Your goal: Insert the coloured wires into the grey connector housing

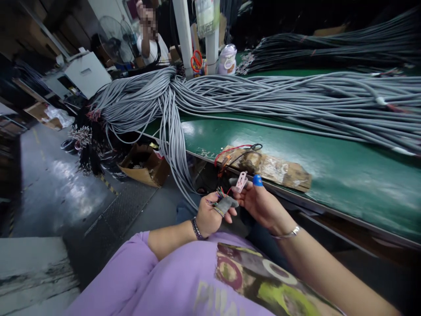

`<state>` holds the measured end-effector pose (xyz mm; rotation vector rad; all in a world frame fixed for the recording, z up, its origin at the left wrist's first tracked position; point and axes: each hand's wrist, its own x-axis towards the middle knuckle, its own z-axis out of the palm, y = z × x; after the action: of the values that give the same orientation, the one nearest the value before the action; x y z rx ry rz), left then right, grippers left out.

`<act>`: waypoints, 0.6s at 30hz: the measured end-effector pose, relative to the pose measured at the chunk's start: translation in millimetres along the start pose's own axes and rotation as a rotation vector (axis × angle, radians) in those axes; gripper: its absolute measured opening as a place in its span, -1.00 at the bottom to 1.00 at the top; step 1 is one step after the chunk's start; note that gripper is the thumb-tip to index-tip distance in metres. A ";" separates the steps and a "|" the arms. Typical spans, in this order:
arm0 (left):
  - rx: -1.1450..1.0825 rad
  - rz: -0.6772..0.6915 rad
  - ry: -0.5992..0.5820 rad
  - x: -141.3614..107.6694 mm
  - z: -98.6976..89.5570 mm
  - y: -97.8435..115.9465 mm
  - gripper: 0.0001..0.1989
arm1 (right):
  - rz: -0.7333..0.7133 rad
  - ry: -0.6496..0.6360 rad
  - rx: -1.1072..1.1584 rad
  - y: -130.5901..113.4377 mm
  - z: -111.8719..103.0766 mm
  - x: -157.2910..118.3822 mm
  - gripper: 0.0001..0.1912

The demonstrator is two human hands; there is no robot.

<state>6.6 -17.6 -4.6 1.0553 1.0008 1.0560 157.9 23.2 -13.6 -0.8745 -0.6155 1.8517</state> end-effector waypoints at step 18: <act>0.093 0.001 -0.002 10.6 16.1 -0.8 -0.55 | -0.064 -0.020 0.052 0.9 20.4 7.0 -0.43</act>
<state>24.4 -10.1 -3.5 1.1317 1.0565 1.0170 139.4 28.4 -3.9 -0.7946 -0.5986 1.8129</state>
